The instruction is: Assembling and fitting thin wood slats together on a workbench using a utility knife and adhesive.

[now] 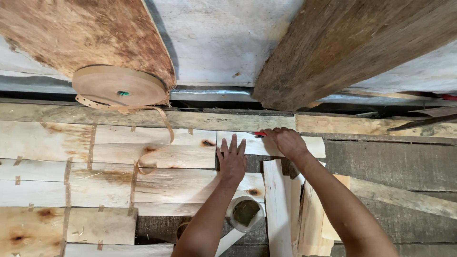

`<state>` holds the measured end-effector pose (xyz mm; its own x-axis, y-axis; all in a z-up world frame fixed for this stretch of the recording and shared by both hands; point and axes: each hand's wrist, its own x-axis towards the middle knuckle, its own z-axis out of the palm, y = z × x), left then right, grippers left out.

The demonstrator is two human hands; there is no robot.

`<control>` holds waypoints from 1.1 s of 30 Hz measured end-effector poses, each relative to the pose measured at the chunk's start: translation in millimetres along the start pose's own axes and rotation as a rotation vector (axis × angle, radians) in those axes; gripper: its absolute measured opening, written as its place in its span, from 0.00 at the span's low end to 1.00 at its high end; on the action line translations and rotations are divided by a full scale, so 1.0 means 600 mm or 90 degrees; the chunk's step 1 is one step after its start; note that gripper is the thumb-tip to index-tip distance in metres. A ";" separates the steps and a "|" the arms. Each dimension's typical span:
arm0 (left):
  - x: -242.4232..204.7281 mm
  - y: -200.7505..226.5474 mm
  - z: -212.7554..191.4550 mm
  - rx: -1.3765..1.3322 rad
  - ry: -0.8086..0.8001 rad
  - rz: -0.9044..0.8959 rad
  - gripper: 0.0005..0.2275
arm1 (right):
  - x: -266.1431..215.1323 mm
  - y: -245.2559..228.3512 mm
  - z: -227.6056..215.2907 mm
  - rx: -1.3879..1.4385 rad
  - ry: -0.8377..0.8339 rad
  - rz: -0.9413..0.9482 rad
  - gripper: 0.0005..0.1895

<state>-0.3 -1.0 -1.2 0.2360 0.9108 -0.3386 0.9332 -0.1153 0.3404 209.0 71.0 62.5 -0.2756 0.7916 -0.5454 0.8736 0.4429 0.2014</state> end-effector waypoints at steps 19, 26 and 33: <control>-0.002 0.003 -0.004 0.002 -0.001 0.000 0.28 | -0.033 0.094 0.096 -0.010 0.028 0.045 0.33; 0.000 -0.003 0.012 -0.018 0.028 0.003 0.28 | -0.081 0.093 0.027 0.066 -0.074 0.107 0.31; 0.003 -0.005 0.022 0.010 0.038 0.011 0.28 | -0.074 0.132 0.112 0.067 0.075 0.076 0.28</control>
<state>0.9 -4.4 -14.4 0.2356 0.9308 -0.2794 0.9335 -0.1367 0.3315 317.3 42.6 48.0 -0.2070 0.8822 -0.4229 0.9383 0.3015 0.1695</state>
